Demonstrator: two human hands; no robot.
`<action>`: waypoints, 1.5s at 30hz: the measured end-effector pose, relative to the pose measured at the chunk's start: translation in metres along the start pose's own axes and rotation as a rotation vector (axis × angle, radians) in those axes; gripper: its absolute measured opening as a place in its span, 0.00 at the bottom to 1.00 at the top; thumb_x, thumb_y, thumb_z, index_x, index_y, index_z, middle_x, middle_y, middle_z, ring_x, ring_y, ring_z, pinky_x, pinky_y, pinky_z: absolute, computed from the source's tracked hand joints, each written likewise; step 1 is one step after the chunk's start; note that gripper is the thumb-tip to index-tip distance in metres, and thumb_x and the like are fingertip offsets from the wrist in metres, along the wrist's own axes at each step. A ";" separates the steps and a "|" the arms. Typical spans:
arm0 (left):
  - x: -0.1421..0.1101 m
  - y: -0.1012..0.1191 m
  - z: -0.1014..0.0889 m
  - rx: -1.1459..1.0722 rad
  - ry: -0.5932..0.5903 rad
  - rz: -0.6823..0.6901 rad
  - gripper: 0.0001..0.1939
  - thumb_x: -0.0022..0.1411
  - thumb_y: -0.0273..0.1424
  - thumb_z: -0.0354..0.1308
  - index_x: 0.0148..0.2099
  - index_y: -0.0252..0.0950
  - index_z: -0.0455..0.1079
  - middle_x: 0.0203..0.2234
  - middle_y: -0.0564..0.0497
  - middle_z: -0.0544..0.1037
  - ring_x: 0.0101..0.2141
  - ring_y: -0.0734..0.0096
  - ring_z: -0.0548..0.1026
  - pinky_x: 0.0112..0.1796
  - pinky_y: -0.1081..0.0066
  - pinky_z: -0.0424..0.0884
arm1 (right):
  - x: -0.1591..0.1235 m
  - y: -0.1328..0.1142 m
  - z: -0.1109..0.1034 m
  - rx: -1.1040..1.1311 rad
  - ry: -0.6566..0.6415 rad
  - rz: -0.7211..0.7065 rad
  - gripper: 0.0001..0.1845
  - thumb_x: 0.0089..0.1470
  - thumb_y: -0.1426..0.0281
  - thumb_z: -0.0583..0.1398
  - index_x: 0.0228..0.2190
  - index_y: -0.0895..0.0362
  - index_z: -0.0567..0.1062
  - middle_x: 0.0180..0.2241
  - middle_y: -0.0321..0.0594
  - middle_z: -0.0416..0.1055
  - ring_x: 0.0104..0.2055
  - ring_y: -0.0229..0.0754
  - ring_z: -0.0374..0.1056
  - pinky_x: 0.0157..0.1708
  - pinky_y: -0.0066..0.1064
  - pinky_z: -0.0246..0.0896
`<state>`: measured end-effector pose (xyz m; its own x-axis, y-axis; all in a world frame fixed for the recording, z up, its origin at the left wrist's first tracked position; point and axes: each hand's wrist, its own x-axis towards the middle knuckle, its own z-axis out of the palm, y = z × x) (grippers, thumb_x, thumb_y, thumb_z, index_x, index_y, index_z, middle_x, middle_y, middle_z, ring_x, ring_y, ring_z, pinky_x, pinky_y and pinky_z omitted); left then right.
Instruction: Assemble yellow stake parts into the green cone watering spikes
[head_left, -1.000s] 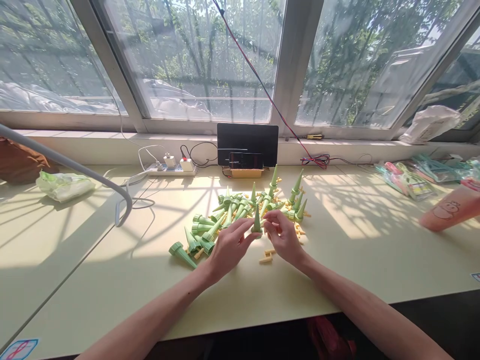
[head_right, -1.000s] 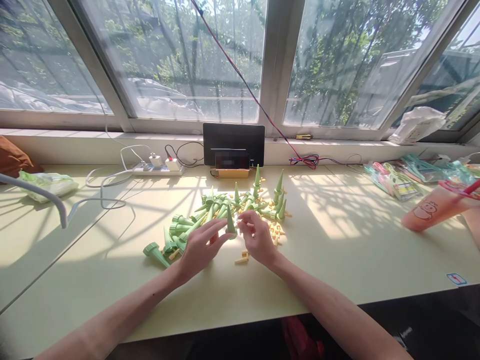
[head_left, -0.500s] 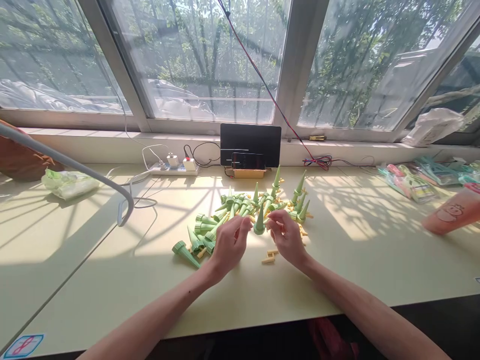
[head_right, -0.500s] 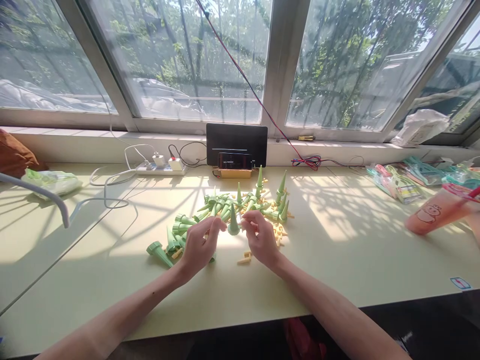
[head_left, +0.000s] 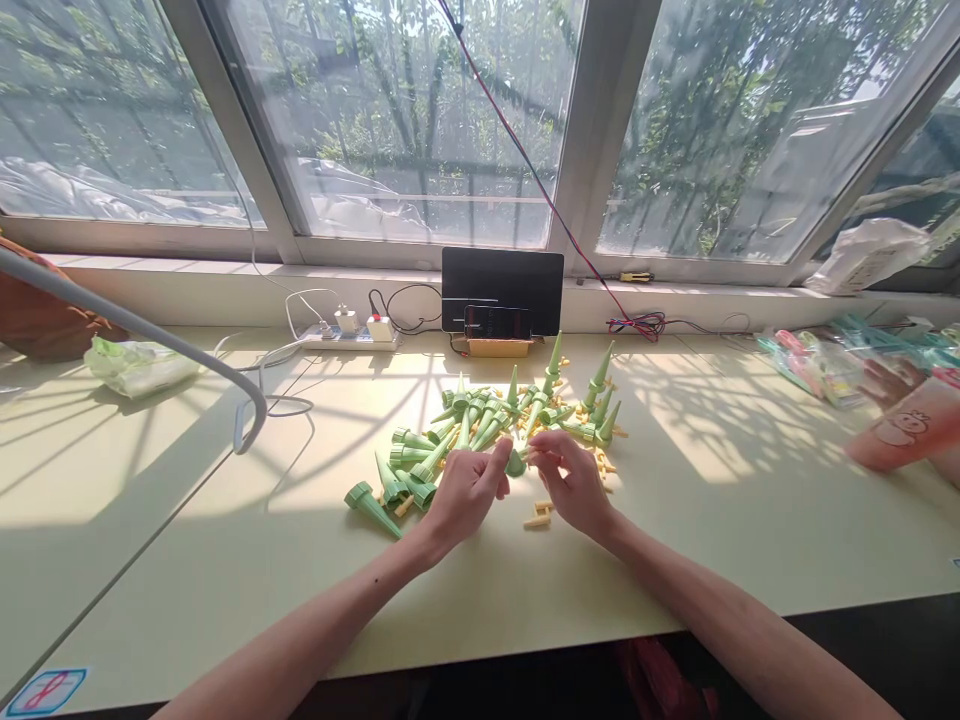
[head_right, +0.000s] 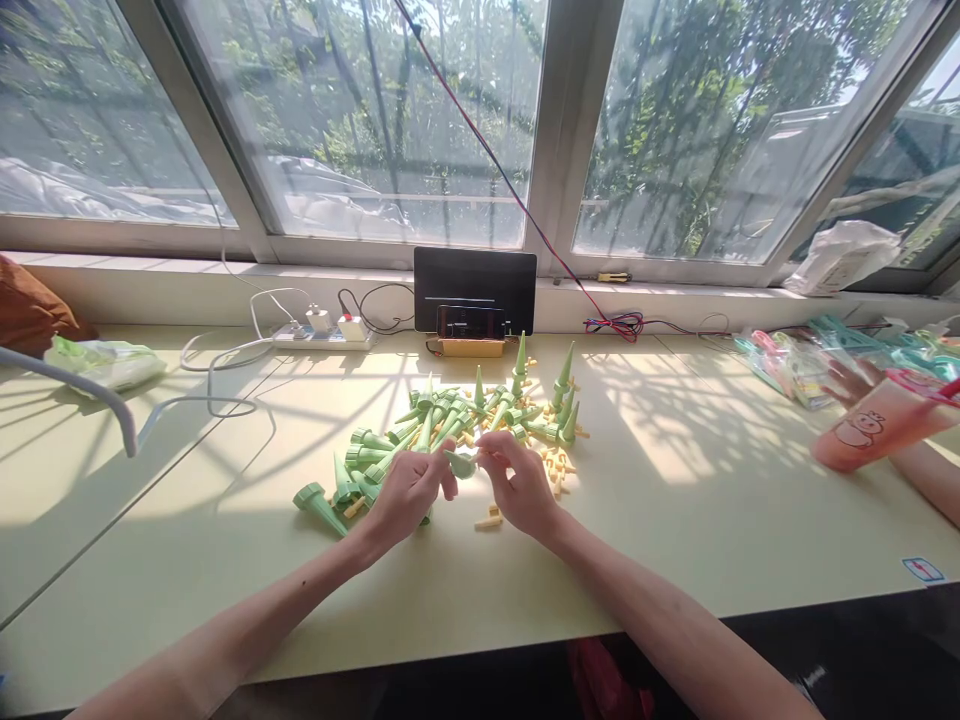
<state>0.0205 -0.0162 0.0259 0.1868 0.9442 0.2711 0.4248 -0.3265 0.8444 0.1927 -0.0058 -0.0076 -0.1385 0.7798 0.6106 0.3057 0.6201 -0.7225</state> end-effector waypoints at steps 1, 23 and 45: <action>0.000 0.000 0.000 -0.006 -0.003 0.004 0.37 0.68 0.50 0.43 0.15 0.34 0.71 0.08 0.54 0.66 0.13 0.78 0.63 0.25 0.73 0.62 | 0.000 0.001 0.000 0.003 0.002 0.003 0.04 0.61 0.70 0.55 0.39 0.54 0.69 0.30 0.38 0.73 0.27 0.36 0.70 0.29 0.31 0.70; 0.000 -0.006 0.000 0.134 -0.014 0.127 0.19 0.62 0.45 0.56 0.29 0.34 0.70 0.15 0.58 0.63 0.18 0.78 0.57 0.21 0.76 0.52 | 0.004 0.000 0.001 0.128 0.025 0.079 0.04 0.61 0.68 0.55 0.37 0.54 0.68 0.27 0.35 0.68 0.26 0.36 0.65 0.27 0.30 0.65; 0.004 -0.022 0.002 0.225 0.156 0.415 0.17 0.55 0.42 0.65 0.29 0.35 0.65 0.20 0.56 0.67 0.19 0.78 0.63 0.21 0.75 0.60 | 0.004 -0.001 0.003 0.182 -0.008 0.103 0.06 0.62 0.66 0.55 0.37 0.54 0.69 0.27 0.35 0.65 0.25 0.36 0.61 0.25 0.29 0.62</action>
<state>0.0133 -0.0058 0.0078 0.2529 0.7223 0.6437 0.5263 -0.6610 0.5349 0.1896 -0.0032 -0.0059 -0.1229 0.8399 0.5287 0.1438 0.5421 -0.8279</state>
